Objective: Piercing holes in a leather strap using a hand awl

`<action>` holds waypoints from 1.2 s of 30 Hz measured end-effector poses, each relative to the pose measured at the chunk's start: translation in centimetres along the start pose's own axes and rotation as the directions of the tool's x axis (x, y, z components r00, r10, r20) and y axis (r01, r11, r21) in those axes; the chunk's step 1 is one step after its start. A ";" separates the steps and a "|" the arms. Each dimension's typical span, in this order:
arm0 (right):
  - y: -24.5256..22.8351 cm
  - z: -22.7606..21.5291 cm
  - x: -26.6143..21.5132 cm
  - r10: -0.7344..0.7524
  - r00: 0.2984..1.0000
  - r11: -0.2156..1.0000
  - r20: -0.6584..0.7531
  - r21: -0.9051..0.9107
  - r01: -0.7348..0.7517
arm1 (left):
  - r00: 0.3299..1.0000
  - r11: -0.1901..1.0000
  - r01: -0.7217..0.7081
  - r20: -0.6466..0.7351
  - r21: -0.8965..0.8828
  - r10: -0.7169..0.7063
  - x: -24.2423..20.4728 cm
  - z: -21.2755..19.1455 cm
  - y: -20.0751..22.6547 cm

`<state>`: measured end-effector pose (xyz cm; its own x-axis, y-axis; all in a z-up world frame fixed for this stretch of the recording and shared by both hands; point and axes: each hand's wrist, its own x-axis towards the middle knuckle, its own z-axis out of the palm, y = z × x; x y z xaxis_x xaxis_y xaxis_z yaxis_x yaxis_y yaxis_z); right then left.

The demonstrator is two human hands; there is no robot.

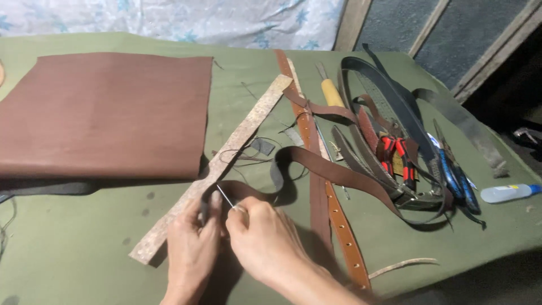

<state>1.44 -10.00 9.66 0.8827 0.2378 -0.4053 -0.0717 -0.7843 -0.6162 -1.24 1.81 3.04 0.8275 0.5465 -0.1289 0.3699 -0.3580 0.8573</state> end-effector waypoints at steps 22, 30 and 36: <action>3.4 1.1 0.2 -0.276 0.939 0.904 -0.203 -0.388 0.182 | 0.933 0.947 -0.239 -0.218 0.216 0.286 1.2 2.2 0.6; 4.1 2.8 1.0 -0.266 0.954 0.864 -0.140 -0.474 0.172 | 0.947 0.927 -0.227 -0.156 0.298 0.281 1.8 3.3 -1.6; 1.8 0.7 0.1 0.008 0.999 0.982 0.037 -0.190 -0.001 | 0.930 0.892 -0.302 -0.101 0.337 0.353 1.9 3.4 -3.2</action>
<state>1.05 -11.02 8.05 0.8643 0.2522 -0.4351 0.0168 -0.8791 -0.4763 0.63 1.41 -1.63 0.8578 0.4581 0.2331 0.2220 -0.7392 0.6358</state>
